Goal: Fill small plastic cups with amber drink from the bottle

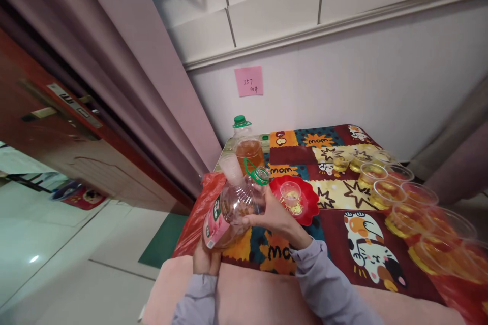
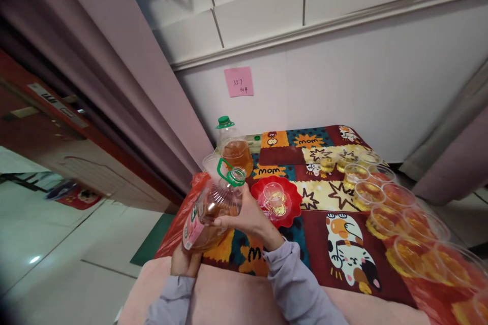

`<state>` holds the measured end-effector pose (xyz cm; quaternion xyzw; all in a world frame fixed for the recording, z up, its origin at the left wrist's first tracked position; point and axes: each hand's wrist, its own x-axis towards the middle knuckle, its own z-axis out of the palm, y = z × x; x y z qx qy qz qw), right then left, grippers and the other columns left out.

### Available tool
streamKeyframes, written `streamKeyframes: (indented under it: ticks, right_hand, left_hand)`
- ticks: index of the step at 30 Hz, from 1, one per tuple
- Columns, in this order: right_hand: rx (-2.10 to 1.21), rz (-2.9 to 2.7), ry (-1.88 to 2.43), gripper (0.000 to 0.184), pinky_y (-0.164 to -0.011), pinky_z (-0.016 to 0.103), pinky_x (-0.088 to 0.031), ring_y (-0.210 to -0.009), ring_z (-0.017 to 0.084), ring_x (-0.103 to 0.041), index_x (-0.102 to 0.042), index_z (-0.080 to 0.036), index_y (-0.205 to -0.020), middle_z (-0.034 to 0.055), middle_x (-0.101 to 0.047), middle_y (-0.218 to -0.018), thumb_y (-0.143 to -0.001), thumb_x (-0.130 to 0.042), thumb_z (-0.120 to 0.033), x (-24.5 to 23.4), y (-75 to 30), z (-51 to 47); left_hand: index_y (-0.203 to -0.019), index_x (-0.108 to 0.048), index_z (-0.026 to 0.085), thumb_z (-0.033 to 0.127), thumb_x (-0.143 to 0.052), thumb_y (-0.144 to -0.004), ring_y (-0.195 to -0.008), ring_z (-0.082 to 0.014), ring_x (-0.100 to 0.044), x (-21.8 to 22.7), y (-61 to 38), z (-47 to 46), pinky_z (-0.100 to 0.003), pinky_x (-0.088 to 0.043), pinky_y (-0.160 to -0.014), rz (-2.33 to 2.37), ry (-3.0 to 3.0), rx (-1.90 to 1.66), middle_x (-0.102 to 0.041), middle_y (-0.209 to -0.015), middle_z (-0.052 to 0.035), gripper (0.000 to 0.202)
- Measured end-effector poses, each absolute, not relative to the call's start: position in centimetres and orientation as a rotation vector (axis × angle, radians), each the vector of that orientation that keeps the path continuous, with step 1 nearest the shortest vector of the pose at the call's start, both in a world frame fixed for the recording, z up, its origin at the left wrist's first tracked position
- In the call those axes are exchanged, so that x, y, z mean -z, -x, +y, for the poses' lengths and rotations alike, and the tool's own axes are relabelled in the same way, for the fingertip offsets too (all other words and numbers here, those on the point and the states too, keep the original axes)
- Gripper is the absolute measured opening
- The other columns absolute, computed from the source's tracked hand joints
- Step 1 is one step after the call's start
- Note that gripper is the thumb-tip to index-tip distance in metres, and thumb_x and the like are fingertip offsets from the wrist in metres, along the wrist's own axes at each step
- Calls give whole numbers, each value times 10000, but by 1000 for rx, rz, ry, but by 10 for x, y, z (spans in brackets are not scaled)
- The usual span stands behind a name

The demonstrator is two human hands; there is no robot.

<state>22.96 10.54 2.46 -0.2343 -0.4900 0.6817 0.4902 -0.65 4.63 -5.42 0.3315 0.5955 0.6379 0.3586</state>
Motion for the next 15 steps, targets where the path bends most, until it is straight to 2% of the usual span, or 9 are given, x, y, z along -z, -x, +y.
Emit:
streamKeyframes:
  ticks: [3, 7, 10, 15]
  right_hand:
    - [-1698, -1154, 551, 991, -1153, 562, -571, -1416, 372, -651, -518, -280, -1445, 159, -593, -1587, -642, -1033, -548, -25, -234, 110]
    - [-1590, -1062, 658, 786, -1119, 530, -597, -1380, 348, -665, -581, -284, -1436, 129, -694, -1458, -817, -858, -681, -23, -232, 114]
    - [-1526, -999, 752, 693, -1103, 498, -599, -1270, 308, -718, -615, -268, -1412, 100, -747, -1346, -887, -771, -692, -21, -230, 114]
    - [-1536, -938, 786, 658, -954, 459, -657, -1067, 275, -774, -623, -288, -1402, 45, -779, -1225, -874, -772, -652, -29, -227, 107]
  left_hand:
    - [-1140, -848, 252, 729, -753, -800, -1224, -444, -766, 58, 6, 46, -644, -628, -1019, 1445, -725, -1606, -831, -1253, -163, 594]
    - [-1079, -840, 280, 733, -809, -745, -1267, -446, -744, 67, 12, 48, -618, -628, -1043, 1430, -645, -1627, -848, -1219, -111, 564]
    - [-1207, -807, 239, 708, -778, -802, -1310, -447, -717, 70, 11, 49, -592, -631, -1050, 1429, -666, -1631, -821, -1302, -121, 621]
    - [-1454, -695, 223, 725, -681, -890, -1410, -425, -653, 59, -1, 47, -570, -631, -1066, 1408, -779, -1628, -729, -1487, -133, 755]
